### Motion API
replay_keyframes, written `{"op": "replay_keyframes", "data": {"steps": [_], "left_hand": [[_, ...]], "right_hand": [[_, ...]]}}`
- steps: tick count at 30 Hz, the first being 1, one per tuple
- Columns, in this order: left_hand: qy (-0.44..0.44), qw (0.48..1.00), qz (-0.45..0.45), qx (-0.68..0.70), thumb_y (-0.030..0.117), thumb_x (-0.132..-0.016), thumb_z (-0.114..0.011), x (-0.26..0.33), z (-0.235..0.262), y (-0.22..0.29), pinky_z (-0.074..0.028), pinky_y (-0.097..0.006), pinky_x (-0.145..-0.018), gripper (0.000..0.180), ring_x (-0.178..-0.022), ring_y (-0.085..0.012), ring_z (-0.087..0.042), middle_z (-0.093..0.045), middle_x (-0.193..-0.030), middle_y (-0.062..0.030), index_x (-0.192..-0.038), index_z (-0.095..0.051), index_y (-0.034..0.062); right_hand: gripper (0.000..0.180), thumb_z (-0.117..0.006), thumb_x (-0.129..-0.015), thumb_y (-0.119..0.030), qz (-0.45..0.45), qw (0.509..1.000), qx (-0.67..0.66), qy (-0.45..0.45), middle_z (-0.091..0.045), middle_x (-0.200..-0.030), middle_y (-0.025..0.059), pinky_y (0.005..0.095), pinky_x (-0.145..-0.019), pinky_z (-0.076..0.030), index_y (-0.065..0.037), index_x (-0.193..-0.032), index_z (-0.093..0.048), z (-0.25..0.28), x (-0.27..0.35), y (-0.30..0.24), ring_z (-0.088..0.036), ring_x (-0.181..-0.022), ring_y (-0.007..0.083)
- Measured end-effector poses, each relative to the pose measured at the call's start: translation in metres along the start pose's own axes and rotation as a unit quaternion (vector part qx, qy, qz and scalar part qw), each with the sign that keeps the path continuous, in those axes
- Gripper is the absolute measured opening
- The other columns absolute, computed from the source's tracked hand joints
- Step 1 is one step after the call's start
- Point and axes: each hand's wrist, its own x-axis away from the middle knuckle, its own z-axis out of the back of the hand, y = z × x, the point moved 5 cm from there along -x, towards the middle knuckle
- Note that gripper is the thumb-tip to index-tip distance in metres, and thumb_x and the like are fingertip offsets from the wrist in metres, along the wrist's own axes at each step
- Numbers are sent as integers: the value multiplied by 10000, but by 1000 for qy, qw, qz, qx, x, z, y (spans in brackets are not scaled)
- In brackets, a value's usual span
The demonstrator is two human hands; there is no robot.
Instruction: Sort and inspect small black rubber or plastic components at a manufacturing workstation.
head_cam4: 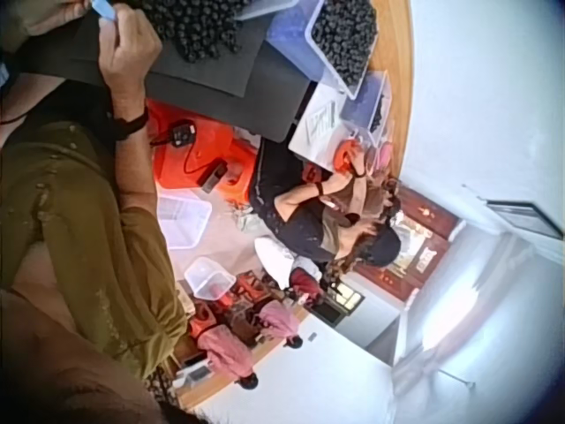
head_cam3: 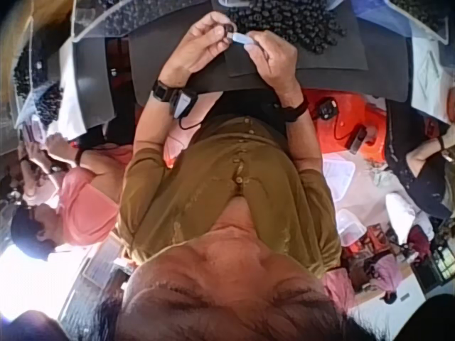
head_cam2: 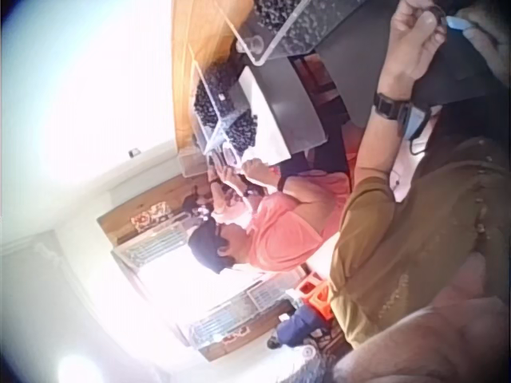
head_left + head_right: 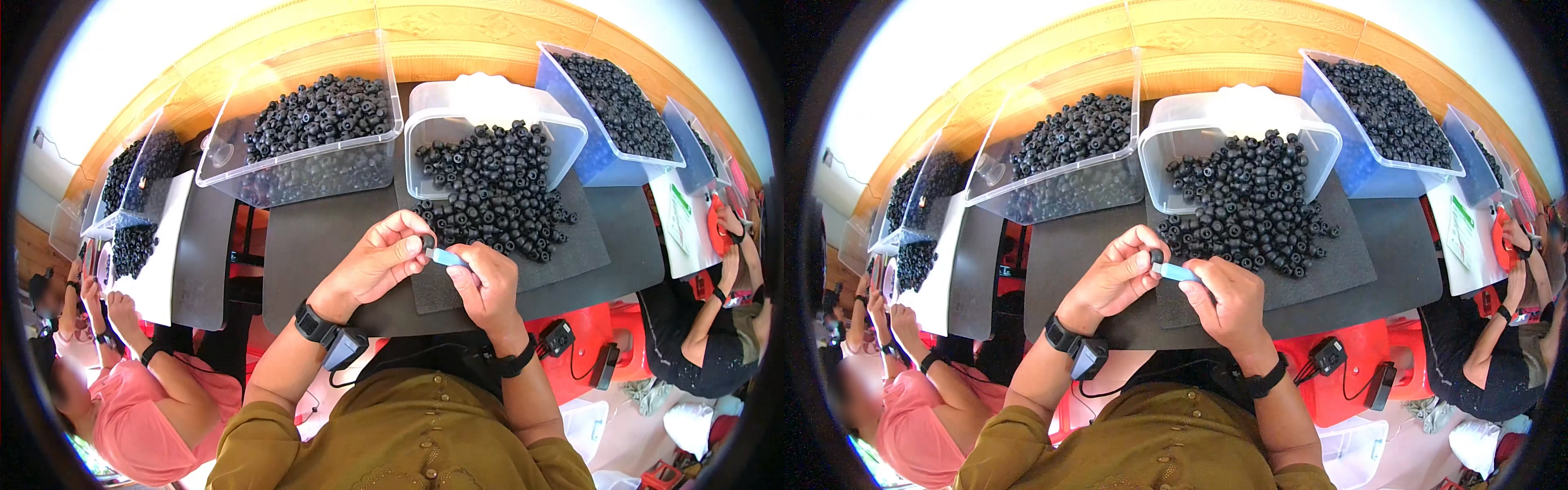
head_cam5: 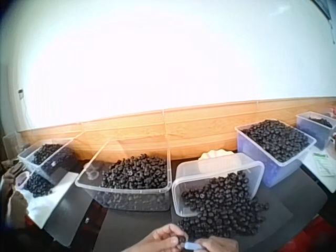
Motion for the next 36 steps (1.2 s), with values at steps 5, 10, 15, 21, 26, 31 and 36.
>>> {"op": "replay_keyframes", "data": {"steps": [5, 10, 15, 21, 26, 31, 36], "left_hand": [[-2, 1000, 1, -2, 146, -929, -631, 0, 1, 0, -499, -194, -715, 172, -815, -75, -579, -601, -953, -10, -1073, -574, 70], [0, 1000, 4, -2, 148, -931, -628, 0, 1, 0, -504, -197, -713, 165, -804, -79, -583, -604, -946, -14, -1066, -580, 66], [0, 1000, 1, -6, 144, -934, -623, 0, 1, 1, -506, -198, -710, 162, -801, -80, -586, -605, -946, -14, -1068, -581, 62], [7, 1000, 7, -6, 144, -934, -624, 1, 0, 1, -505, -199, -712, 154, -803, -79, -585, -606, -940, -12, -1059, -586, 61], [4, 1000, 2, -13, 144, -928, -633, 1, 3, 1, -493, -199, -714, 146, -809, -75, -577, -609, -939, -14, -1039, -587, 61], [-29, 999, -19, -26, 134, -908, -660, -2, -1, 5, -475, -213, -690, 151, -777, -77, -553, -620, -963, -39, -1021, -590, 63], [-88, 995, 34, -42, 129, -893, -677, 10, -12, -9, -474, -218, -675, 157, -758, -81, -547, -618, -965, -49, -1001, -589, 59]], "right_hand": [[169, -673, -840, -183, 6, 1000, 11, 0, -573, -667, 85, 347, -504, -427, -27, -897, -644, -1, 0, 0, -556, -544, 249], [174, -671, -841, -191, 6, 1000, 21, 1, -577, -671, 85, 345, -507, -431, -29, -898, -645, 0, 0, -1, -560, -548, 251], [169, -677, -832, -178, 9, 1000, 21, 6, -577, -671, 84, 347, -508, -434, -28, -903, -645, 0, 1, -1, -565, -553, 251], [169, -690, -815, -163, 0, 1000, 22, 11, -576, -674, 84, 350, -508, -435, -28, -907, -645, 0, 1, 0, -569, -556, 254], [171, -696, -808, -163, 1, 999, 33, 15, -571, -669, 82, 352, -506, -434, -32, -906, -646, 0, 2, -1, -566, -553, 256], [137, -683, -829, -132, 22, 997, 59, 37, -567, -659, 84, 338, -502, -420, -25, -905, -646, 1, 3, -2, -548, -536, 226], [132, -596, -914, -113, -118, 984, -20, 134, -572, -690, 85, 279, -518, -393, 7, -950, -638, 12, 3, 18, -509, -553, 145]]}}
